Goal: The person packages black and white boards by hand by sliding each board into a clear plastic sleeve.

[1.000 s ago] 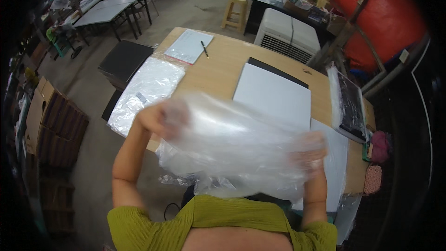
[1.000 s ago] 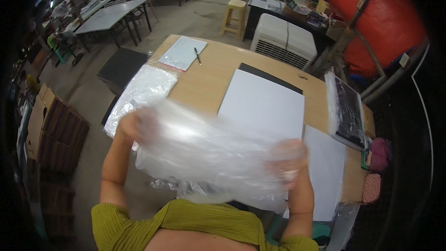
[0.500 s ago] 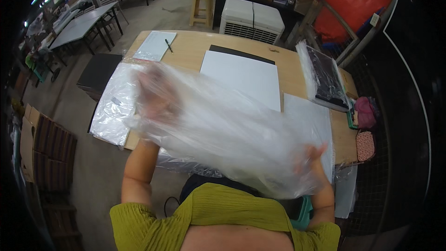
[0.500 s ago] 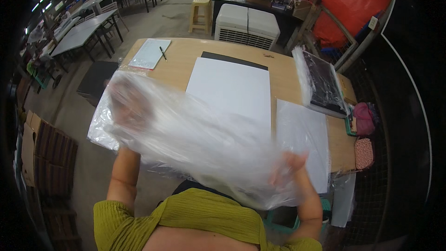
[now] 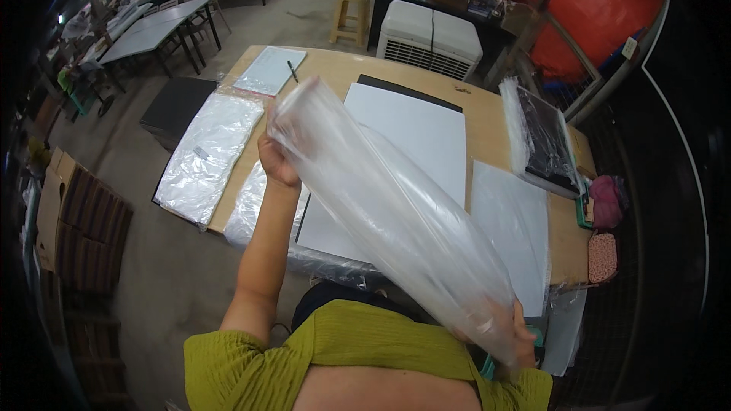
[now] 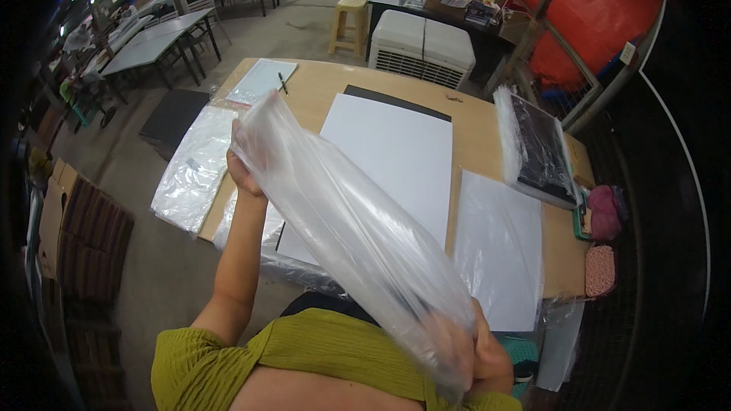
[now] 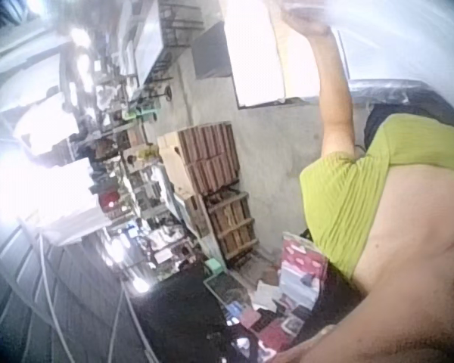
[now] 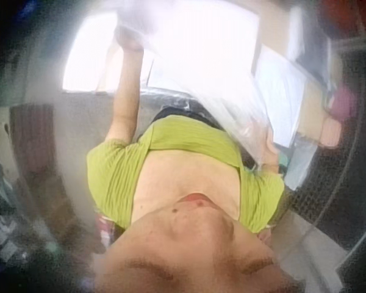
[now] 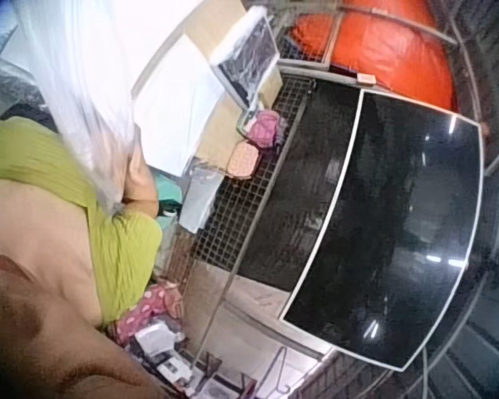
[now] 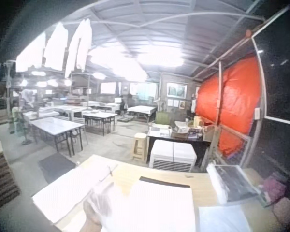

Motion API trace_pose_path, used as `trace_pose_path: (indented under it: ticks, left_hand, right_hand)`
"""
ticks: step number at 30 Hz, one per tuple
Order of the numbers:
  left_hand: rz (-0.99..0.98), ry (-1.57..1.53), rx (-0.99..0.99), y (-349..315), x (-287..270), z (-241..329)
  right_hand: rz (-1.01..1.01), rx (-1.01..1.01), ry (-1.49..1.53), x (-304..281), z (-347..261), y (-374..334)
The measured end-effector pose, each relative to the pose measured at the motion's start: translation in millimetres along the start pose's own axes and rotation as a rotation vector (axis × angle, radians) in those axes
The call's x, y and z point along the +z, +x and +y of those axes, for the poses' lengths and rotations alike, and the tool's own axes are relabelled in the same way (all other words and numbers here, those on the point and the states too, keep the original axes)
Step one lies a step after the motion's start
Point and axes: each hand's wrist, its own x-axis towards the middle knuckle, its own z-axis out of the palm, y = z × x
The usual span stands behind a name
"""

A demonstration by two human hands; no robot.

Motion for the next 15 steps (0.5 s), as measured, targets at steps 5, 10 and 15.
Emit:
trace_pose_path:
  ticks: [5, 10, 15]
  left_hand:
    - [0.082, 0.068, 0.051, -11, 40, 4]
    - [-0.081, 0.043, 0.092, 11, 40, 17]
    - [-0.269, 0.052, -0.27, 36, 12, 77]
  right_hand:
    - [0.158, -0.11, 0.179, -18, 14, -10]
    - [0.328, 0.469, 0.188, -31, 35, 2]
    - [-0.113, 0.594, -0.002, -49, 44, -23]
